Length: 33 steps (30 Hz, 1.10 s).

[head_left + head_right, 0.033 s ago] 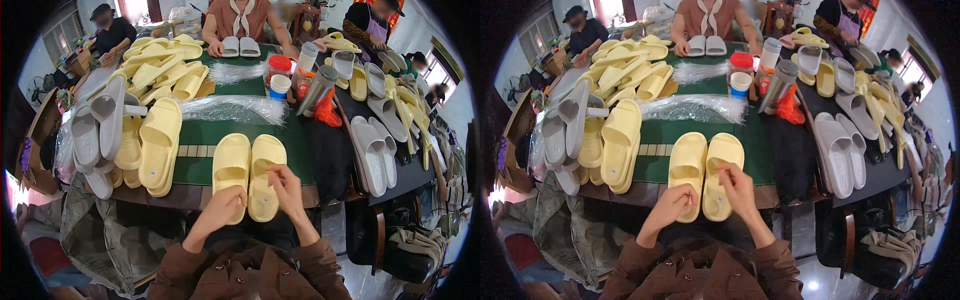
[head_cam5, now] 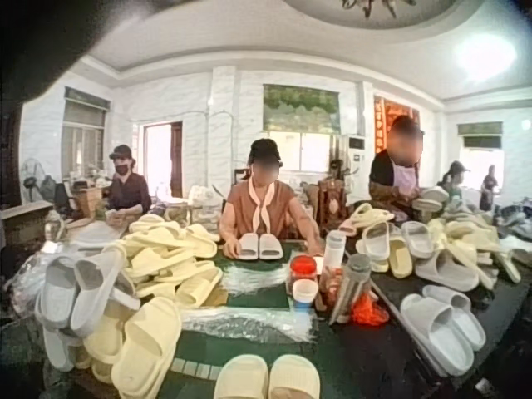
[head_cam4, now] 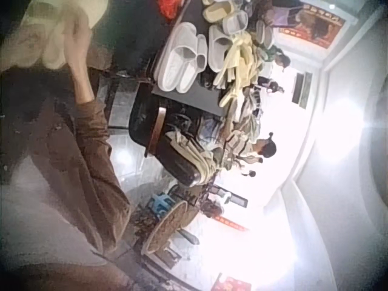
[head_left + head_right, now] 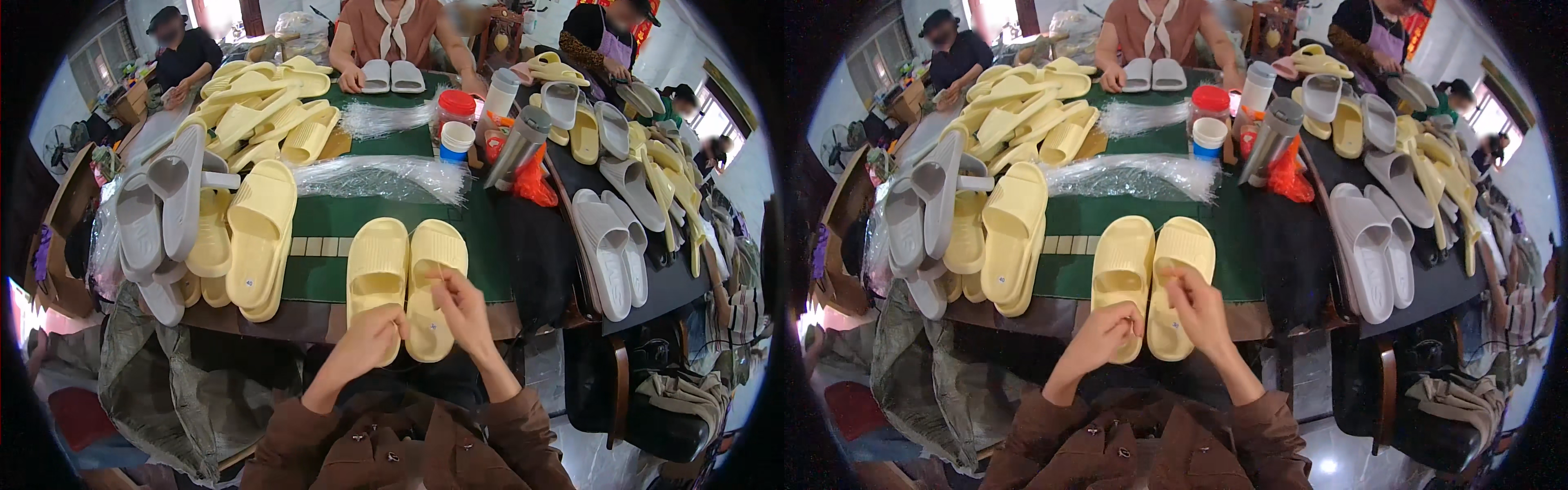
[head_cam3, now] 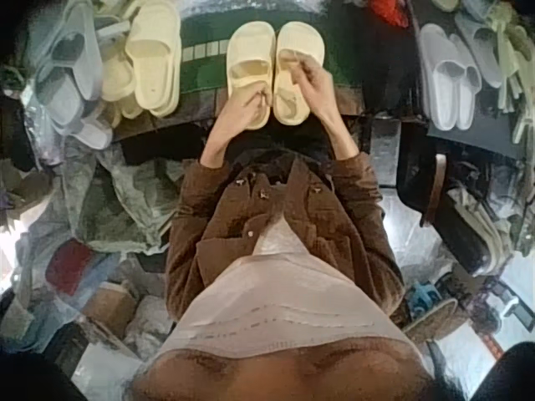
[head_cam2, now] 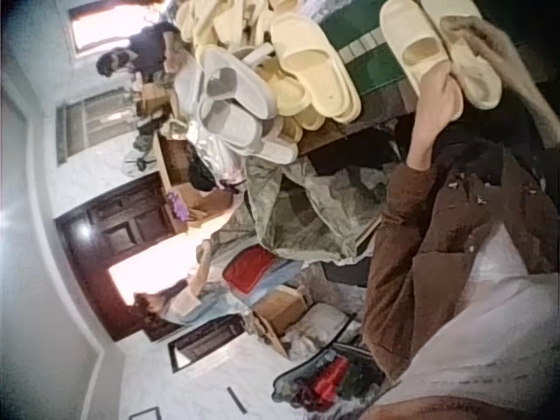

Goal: The person assembles yellow and white plastic slippers by hand at a workbench. They pick up pairs, insert small fasteners into the straps, and place the finished pairs onto a pile. Other workers are visible in the background performing similar tasks.

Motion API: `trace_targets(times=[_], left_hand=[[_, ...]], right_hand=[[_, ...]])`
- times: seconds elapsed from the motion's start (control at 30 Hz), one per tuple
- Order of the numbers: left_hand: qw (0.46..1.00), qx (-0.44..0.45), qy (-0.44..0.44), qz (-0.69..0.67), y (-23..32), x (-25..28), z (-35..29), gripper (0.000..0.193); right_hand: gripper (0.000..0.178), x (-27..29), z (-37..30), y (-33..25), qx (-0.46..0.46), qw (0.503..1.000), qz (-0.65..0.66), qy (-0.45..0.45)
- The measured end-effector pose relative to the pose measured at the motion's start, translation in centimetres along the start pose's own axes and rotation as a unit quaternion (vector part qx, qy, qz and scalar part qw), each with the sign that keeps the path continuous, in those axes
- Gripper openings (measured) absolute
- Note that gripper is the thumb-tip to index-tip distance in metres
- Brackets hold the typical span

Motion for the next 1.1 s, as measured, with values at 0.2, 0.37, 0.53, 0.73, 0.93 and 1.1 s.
trace_targets(times=[0.2, 0.37, 0.53, 0.73, 0.93, 1.1], left_hand=[[0.999, 0.001, -0.053, 0.007, 0.5, -2.3, 0.7, 0.013], [0.995, -0.052, 0.062, 0.064, 2.6, -0.8, 0.4, 0.012], [0.994, -0.046, 0.075, 0.069, 2.4, -0.4, 0.3, 0.014], [0.993, -0.007, 0.108, -0.038, 1.1, -0.5, -0.6, 0.018], [0.984, 0.024, 0.136, -0.113, -1.1, -0.4, -2.4, 0.025], [0.944, 0.125, 0.168, -0.255, -2.6, 0.9, -4.3, 0.032]], right_hand=[[0.022, -3.1, 0.2, -0.1, -0.085, 0.972, 0.141, -0.17], [0.02, -2.7, 0.5, 0.0, -0.076, 0.982, 0.12, -0.126], [0.019, -3.5, 0.1, -0.1, -0.091, 0.977, 0.139, -0.135], [0.019, -3.6, 0.0, 0.4, -0.085, 0.975, 0.16, -0.131], [0.025, -3.1, -0.5, 0.2, -0.075, 0.981, 0.129, -0.124], [0.04, -1.1, -1.1, 0.9, -0.056, 0.992, 0.089, -0.073]])
Point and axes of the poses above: each hand's wrist, its own z-axis towards the middle knuckle, its own x-axis out of the back of the hand, y = z × x, the point moved 6 cm from there along z, towards the middle knuckle, and after that the axes turned 13 degrees about -x, right-handed, at the moved point
